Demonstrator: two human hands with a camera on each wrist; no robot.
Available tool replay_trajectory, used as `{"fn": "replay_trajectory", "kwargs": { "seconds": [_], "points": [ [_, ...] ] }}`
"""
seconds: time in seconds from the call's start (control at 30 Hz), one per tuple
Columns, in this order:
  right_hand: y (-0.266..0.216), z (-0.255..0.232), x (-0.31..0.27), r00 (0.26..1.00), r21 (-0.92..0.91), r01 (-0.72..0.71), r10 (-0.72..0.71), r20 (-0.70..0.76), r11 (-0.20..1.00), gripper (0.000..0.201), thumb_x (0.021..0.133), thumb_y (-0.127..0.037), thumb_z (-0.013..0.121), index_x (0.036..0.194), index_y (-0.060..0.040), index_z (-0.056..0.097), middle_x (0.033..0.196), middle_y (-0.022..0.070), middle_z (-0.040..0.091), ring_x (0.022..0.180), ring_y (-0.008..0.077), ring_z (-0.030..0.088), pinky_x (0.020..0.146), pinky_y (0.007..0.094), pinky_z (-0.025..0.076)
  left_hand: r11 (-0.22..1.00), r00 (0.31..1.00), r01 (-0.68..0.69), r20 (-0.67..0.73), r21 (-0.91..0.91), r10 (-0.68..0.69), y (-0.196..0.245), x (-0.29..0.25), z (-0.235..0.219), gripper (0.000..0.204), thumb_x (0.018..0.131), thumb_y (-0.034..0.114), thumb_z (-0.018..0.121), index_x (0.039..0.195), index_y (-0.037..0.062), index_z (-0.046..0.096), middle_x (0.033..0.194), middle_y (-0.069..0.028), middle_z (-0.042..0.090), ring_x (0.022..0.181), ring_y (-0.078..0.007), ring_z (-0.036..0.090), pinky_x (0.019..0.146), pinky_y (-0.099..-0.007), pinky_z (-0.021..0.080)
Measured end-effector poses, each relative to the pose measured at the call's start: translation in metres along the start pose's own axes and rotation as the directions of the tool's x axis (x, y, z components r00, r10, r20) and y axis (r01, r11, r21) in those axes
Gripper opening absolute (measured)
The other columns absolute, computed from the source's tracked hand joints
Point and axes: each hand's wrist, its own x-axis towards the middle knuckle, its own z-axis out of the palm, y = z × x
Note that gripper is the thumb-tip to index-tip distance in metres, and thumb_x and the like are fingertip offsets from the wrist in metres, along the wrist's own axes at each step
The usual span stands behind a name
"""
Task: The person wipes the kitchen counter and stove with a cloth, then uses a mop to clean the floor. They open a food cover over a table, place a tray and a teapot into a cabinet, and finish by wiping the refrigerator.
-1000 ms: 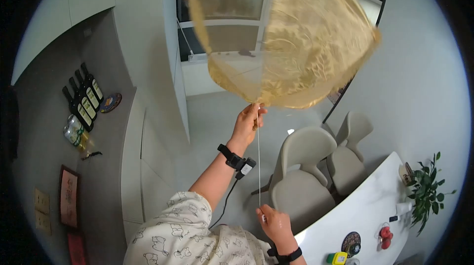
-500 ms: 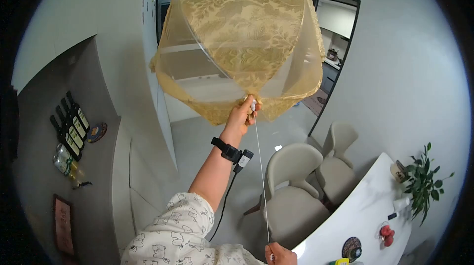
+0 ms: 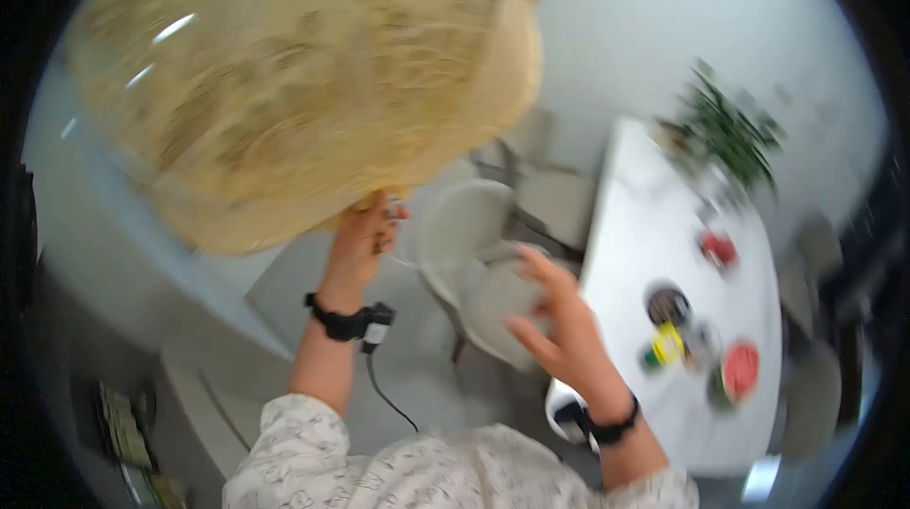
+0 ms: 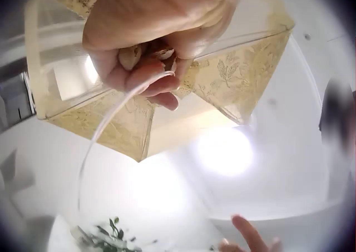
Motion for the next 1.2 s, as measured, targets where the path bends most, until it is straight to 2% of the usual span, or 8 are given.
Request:
{"fn": "replay_trajectory", "kwargs": {
  "seconds": [0.1, 0.2, 0.27, 0.6, 0.8, 0.9, 1.07, 1.2],
  "points": [
    [-0.015, 0.034, 0.027, 0.981, -0.146, 0.162, -0.175, -0.083, 0.976, 0.056, 0.083, -0.022, 0.059, 0.130, -0.0046, 0.034, 0.124, 0.0186, 0.044, 0.109, 0.0322, 0.048, 0.083, 0.0356, 0.047, 0.987, 0.954, 0.160, 0.255, 0.008, -0.156, 0.005, -0.014, 0.043, 0.029, 0.086, 0.034, 0.057, 0.096, 0.0067, 0.052, 0.075, -0.0039, 0.056, 0.052, -0.0038, 0.042, 0.042, -0.0162, 0.032],
    [-0.026, 0.054, 0.059, 0.966, 0.026, 0.005, 0.002, -0.259, 1.000, 0.044, 0.087, -0.016, 0.054, 0.124, -0.0011, 0.035, 0.121, 0.0152, 0.046, 0.106, 0.0228, 0.050, 0.086, 0.0327, 0.045, 0.963, 0.919, 0.251, 0.337, -0.098, -0.205, 0.016, -0.010, 0.068, 0.020, 0.085, 0.027, 0.059, 0.093, 0.0093, 0.056, 0.073, 0.0010, 0.052, 0.056, -0.0037, 0.041, 0.047, -0.0184, 0.033],
    [-0.044, 0.052, 0.071, 0.882, 0.532, -0.064, 0.297, -0.366, 0.844, 0.040, 0.086, -0.024, 0.057, 0.112, 0.0007, 0.041, 0.105, 0.0128, 0.052, 0.093, 0.0202, 0.056, 0.076, 0.0318, 0.048, 0.971, 0.836, 0.240, 0.504, 0.019, -0.217, 0.031, -0.010, 0.072, 0.025, 0.088, 0.031, 0.055, 0.097, 0.0076, 0.056, 0.075, 0.0027, 0.054, 0.063, -0.0040, 0.047, 0.048, -0.0165, 0.032],
    [-0.013, -0.017, 0.033, 0.606, 0.797, 0.148, 0.584, -0.540, 0.585, 0.026, 0.080, -0.018, 0.059, 0.098, -0.0058, 0.044, 0.077, 0.0026, 0.051, 0.071, 0.0103, 0.052, 0.060, 0.0224, 0.043, 0.952, 0.731, 0.175, 0.614, 0.251, -0.296, -0.015, -0.031, 0.187, 0.026, 0.089, 0.026, 0.052, 0.099, 0.0028, 0.055, 0.064, 0.0018, 0.047, 0.051, -0.0040, 0.041, 0.044, -0.0188, 0.034],
    [0.053, -0.133, 0.033, 0.336, 0.373, 0.247, 0.282, -0.898, 0.894, 0.029, 0.081, -0.022, 0.063, 0.101, -0.0094, 0.045, 0.082, 0.0010, 0.048, 0.070, 0.0095, 0.053, 0.057, 0.0228, 0.047, 0.905, 0.745, 0.426, 0.563, 0.010, -0.357, -0.050, -0.050, 0.201, 0.036, 0.089, 0.023, 0.053, 0.115, -0.0013, 0.051, 0.069, 0.0014, 0.047, 0.055, -0.0038, 0.041, 0.046, -0.0188, 0.034],
    [0.070, -0.235, 0.021, 0.408, 0.127, 0.029, 0.104, -0.907, 0.992, 0.031, 0.084, -0.026, 0.061, 0.103, -0.0060, 0.047, 0.088, 0.0029, 0.052, 0.077, 0.0100, 0.055, 0.067, 0.0255, 0.048, 0.768, 0.626, 0.639, 0.557, 0.033, -0.545, -0.085, -0.053, 0.168, 0.033, 0.090, 0.027, 0.051, 0.110, 0.0008, 0.052, 0.069, 0.0031, 0.046, 0.057, -0.0033, 0.040, 0.045, -0.0171, 0.031],
    [0.077, -0.361, 0.040, 0.694, -0.233, -0.155, -0.062, -0.718, 0.960, 0.031, 0.082, -0.028, 0.063, 0.096, -0.0033, 0.052, 0.082, 0.0062, 0.057, 0.069, 0.0150, 0.058, 0.061, 0.0266, 0.048, 0.636, 0.627, 0.771, 0.221, -0.036, -0.747, -0.138, -0.081, 0.092, 0.026, 0.090, 0.025, 0.051, 0.104, 0.0035, 0.055, 0.067, 0.0033, 0.045, 0.056, -0.0042, 0.041, 0.044, -0.0168, 0.032],
    [0.132, -0.465, 0.070, 0.892, -0.428, -0.263, 0.050, -0.449, 0.865, 0.031, 0.085, -0.029, 0.060, 0.099, -0.0028, 0.052, 0.082, 0.0050, 0.058, 0.074, 0.0133, 0.057, 0.066, 0.0274, 0.047, 0.615, 0.612, 0.780, -0.066, -0.111, -0.788, -0.152, -0.110, 0.056, 0.026, 0.090, 0.026, 0.052, 0.104, 0.0041, 0.054, 0.068, 0.0030, 0.046, 0.057, -0.0038, 0.043, 0.043, -0.0166, 0.032]
  ]
}}
